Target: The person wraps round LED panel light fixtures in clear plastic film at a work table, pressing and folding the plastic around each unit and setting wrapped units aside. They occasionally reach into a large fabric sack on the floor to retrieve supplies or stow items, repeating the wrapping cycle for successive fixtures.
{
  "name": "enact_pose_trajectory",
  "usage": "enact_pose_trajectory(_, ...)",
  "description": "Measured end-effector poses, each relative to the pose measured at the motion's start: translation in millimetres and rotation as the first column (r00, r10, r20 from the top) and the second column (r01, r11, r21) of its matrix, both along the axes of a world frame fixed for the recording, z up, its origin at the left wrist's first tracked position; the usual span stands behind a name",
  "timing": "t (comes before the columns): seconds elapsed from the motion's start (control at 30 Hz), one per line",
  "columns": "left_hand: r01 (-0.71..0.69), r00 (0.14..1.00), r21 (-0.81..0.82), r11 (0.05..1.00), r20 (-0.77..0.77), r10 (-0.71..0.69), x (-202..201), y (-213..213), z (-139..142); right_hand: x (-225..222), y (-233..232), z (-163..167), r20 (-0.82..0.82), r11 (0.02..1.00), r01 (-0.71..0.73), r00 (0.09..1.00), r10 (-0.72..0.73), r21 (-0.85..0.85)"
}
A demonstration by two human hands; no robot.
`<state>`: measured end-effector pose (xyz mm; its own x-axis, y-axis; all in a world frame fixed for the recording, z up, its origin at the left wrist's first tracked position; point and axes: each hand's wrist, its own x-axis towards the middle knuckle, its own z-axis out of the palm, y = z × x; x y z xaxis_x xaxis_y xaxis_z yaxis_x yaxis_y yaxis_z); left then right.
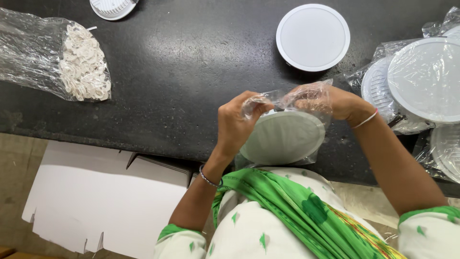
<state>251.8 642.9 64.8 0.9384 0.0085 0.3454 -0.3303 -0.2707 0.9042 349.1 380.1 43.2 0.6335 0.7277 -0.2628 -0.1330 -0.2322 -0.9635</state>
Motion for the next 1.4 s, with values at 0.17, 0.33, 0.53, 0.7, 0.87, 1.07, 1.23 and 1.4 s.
enact_pose_trajectory(0.17,-0.234,0.934,0.27,0.934,0.329,0.139,-3.6,-10.3,25.2,5.1,7.2,8.3,-0.024,0.994,-0.062,0.998,0.06,-0.086)
enact_pose_trajectory(0.33,-0.091,0.991,0.142,0.986,0.113,0.076,-6.3,-16.2,38.3,-1.7,14.5,29.8,0.109,0.985,-0.137,0.983,0.148,-0.101)
enact_pose_trajectory(0.53,-0.009,0.999,0.099,0.995,0.052,0.004,-11.1,-17.1,41.3,-19.2,32.2,57.0,0.356,0.934,-0.128,0.9,0.251,-0.334)
enact_pose_trajectory(0.7,0.006,1.0,0.046,0.999,-0.009,-0.006,-14.0,-12.7,44.5,-30.8,42.9,59.0,0.499,0.947,-0.157,0.819,0.284,-0.281)
enact_pose_trajectory(0.87,-0.038,0.998,0.059,0.998,-0.042,0.04,-15.7,1.8,54.1,-33.7,41.4,55.4,0.508,0.937,-0.155,0.806,0.304,-0.314)
enact_pose_trajectory(1.07,-0.098,0.995,0.255,0.962,0.044,0.089,-17.1,12.9,62.6,-31.0,40.5,54.9,0.46,0.934,-0.191,0.829,0.319,-0.303)
enact_pose_trajectory(1.23,0.065,0.987,0.026,0.998,-0.147,-0.061,-14.2,25.0,60.2,-22.5,37.8,55.5,0.341,0.892,-0.271,0.852,0.397,-0.361)
enact_pose_trajectory(1.4,0.211,0.973,0.061,0.976,0.08,-0.216,-6.4,43.8,55.2,-18.7,37.1,51.7,0.415,0.931,-0.3,0.834,0.363,-0.209)
